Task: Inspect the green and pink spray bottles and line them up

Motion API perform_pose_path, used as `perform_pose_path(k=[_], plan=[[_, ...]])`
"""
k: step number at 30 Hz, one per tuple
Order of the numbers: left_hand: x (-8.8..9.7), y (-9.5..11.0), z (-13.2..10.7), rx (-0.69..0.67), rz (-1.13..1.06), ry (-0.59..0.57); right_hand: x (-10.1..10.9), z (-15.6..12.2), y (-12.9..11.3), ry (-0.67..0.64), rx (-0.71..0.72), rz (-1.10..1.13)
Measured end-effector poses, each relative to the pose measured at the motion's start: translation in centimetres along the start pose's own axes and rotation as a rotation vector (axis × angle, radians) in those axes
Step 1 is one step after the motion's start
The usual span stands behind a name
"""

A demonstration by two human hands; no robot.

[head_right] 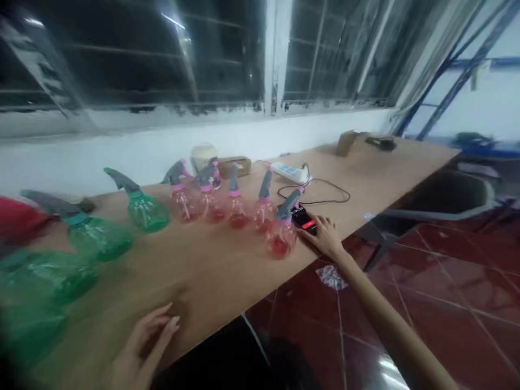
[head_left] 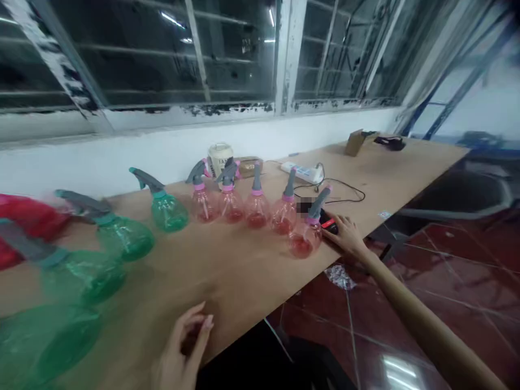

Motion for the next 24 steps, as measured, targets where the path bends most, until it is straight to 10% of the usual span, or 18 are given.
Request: perform_pose_path(k=[13,24], plan=[[0.9,2.6,-0.4,-0.035,-0.012,0.091,-0.2,0.0,0.4,0.019,0.003,0.017],[4.0,-0.3,-0.9,-0.091,0.011,0.262,-0.3,-0.2,0.3,0.043,0.038,-0.027]])
Point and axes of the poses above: each hand's wrist, its own z-axis towards the middle knuckle, its own x-axis out of the back of the hand, y = z × x, the point moved 6 cm from there along z, towards the middle knuckle, and after that the axes turned 7 degrees about z, right-handed, at the moved point
